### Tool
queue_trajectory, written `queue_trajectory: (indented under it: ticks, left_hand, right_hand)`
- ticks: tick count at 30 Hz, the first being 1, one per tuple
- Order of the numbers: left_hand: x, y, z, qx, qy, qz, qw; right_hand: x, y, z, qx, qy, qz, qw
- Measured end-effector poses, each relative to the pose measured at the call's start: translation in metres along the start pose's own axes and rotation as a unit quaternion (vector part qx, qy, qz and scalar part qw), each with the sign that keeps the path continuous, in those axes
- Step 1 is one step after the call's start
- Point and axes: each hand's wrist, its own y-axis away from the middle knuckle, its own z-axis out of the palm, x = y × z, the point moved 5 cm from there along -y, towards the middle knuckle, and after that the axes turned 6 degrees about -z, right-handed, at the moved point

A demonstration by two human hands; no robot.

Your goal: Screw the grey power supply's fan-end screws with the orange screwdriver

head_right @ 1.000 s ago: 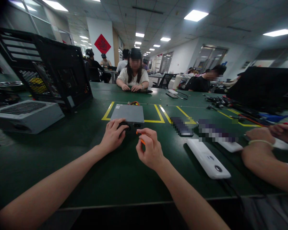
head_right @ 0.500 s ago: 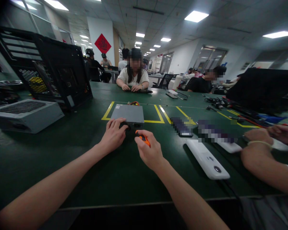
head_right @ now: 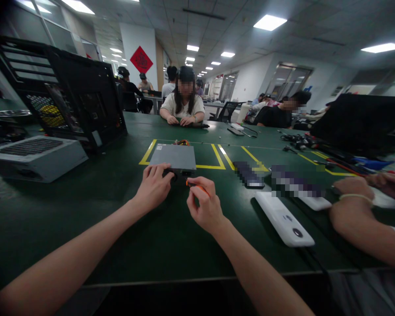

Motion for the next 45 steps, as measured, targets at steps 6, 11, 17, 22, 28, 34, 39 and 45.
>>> queue_trajectory:
  ticks: [6,11,17,22,28,34,39,45]
  left_hand:
    - [-0.001,0.003,0.001,0.007,0.011,-0.001,1.000]
    - [-0.003,0.003,0.004,0.017,0.037,-0.017,0.999]
    - [-0.005,0.005,0.005,0.024,0.063,-0.019,0.998]
    - [-0.005,0.005,0.006,0.027,0.069,-0.024,0.997]
    - [-0.006,0.005,0.007,0.027,0.073,-0.027,0.997]
    - [-0.006,0.004,0.006,0.018,0.076,-0.027,0.997]
    - [-0.006,0.004,0.006,0.020,0.071,-0.025,0.997]
    - [-0.005,0.005,0.007,0.022,0.060,-0.021,0.998]
  right_hand:
    - [-0.010,-0.003,-0.001,-0.009,0.014,-0.066,0.998]
    - [-0.012,-0.005,0.001,-0.007,-0.022,-0.059,0.998]
    - [-0.014,-0.005,-0.001,0.002,-0.039,-0.042,0.998]
    - [-0.014,-0.007,-0.004,0.000,0.015,-0.043,0.999]
    - [-0.008,-0.007,-0.002,-0.018,-0.062,0.031,0.997]
    - [-0.016,-0.014,0.000,-0.110,-0.093,0.011,0.989]
    - [-0.010,-0.011,0.003,-0.142,-0.162,0.083,0.973]
    - [-0.016,-0.012,0.003,-0.158,-0.116,0.043,0.980]
